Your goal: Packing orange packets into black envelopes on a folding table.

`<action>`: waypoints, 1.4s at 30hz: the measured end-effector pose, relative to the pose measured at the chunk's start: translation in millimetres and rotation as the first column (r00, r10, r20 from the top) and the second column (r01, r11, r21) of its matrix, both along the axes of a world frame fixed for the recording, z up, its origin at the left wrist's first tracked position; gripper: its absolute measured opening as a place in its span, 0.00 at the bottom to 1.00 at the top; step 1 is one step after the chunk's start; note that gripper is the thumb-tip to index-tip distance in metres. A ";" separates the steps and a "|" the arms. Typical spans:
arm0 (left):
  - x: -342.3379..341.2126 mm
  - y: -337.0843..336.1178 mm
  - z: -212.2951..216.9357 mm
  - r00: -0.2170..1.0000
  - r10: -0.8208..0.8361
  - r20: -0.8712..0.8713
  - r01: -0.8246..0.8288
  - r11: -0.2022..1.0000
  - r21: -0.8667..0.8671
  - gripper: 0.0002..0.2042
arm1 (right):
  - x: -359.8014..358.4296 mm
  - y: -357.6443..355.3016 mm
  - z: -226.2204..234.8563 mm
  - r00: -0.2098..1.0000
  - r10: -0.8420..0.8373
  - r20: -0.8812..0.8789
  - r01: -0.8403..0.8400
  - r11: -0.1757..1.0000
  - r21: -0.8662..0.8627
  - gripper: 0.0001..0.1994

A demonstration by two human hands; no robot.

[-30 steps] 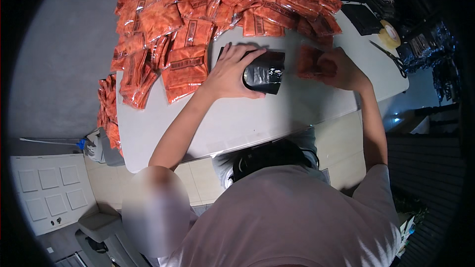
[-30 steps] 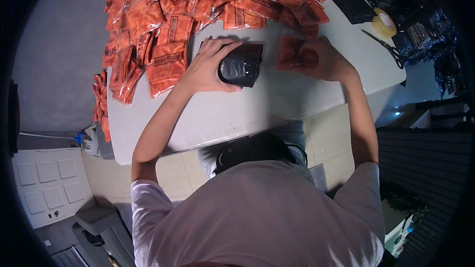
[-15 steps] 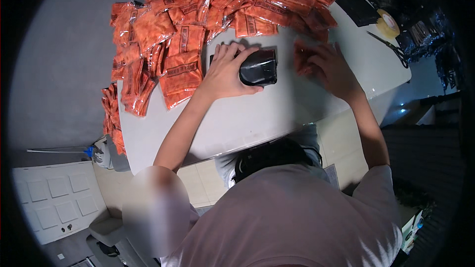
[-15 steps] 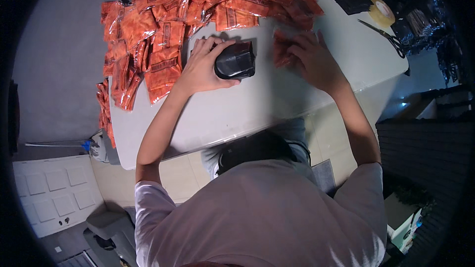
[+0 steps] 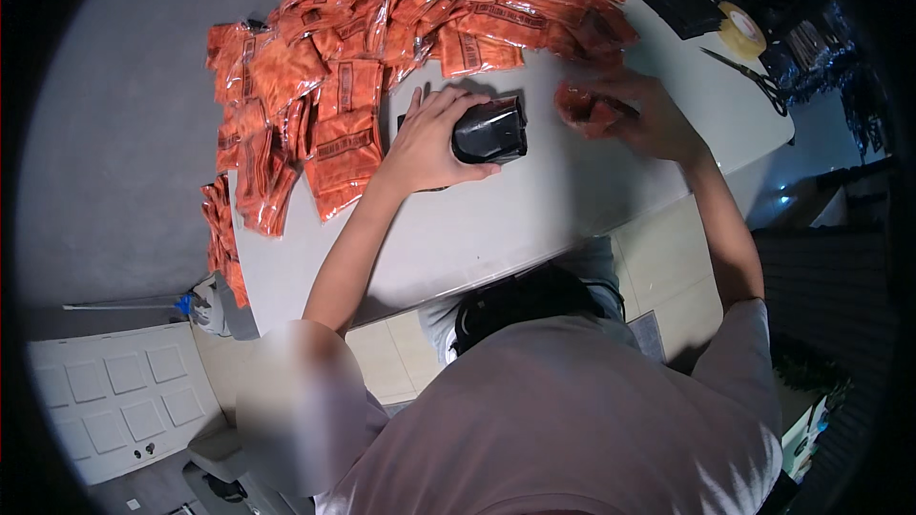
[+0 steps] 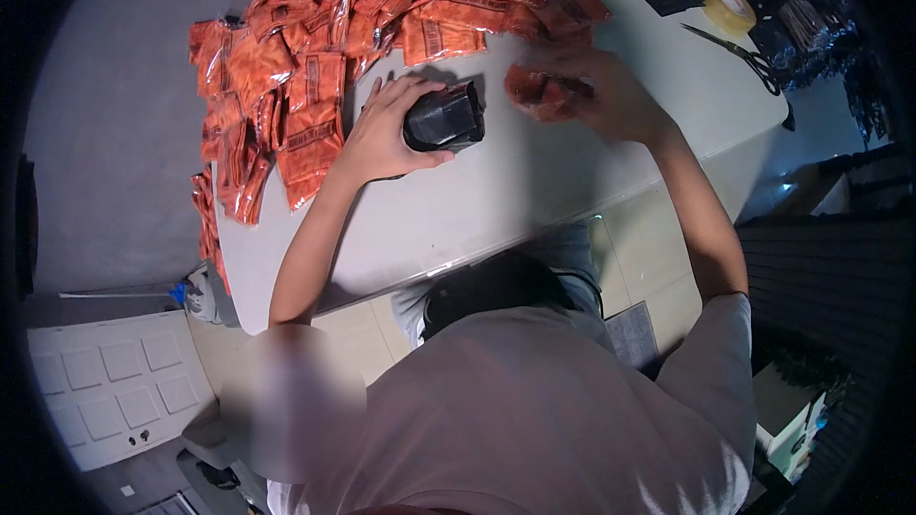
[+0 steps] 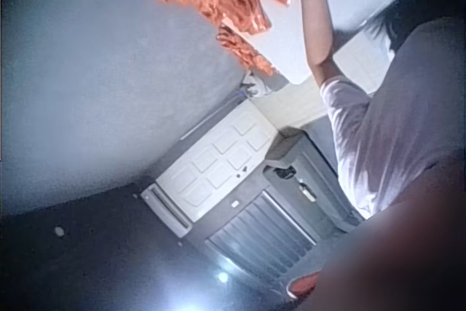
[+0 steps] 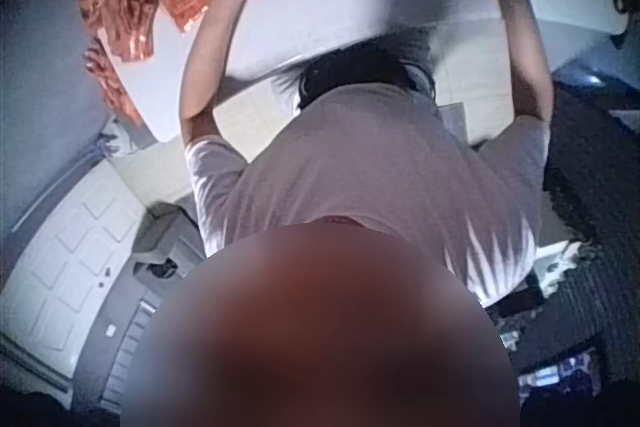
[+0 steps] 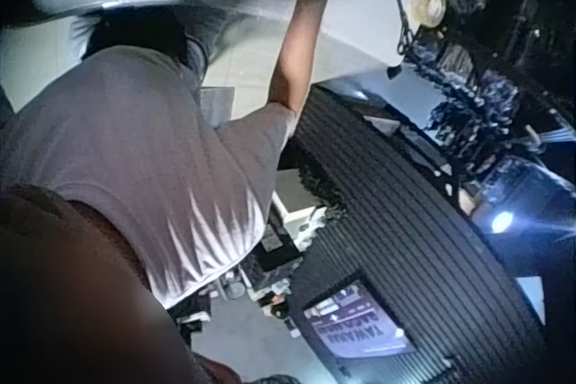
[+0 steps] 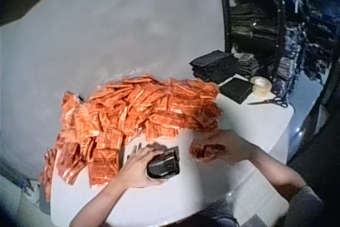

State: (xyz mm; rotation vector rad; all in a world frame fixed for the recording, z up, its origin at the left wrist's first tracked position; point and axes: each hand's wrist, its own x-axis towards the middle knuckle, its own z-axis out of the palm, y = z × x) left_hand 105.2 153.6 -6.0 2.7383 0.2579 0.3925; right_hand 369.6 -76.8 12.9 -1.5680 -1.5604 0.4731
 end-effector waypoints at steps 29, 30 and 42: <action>-2.8 -6.1 9.8 0.978 -0.171 0.116 0.181 0.979 -0.089 0.61 | -47.0 44.2 19.6 0.755 0.038 0.655 -0.105 0.992 0.064 0.20; -2.9 -7.3 12.3 0.965 -0.213 0.155 0.230 0.968 -0.100 0.56 | -47.2 45.2 19.4 0.742 0.026 0.670 -0.114 0.990 0.088 0.20; 1.4 -11.6 6.0 0.974 -0.163 0.157 0.161 0.987 0.022 0.06 | -51.2 53.6 7.4 0.748 0.098 0.657 -0.167 0.985 0.043 0.27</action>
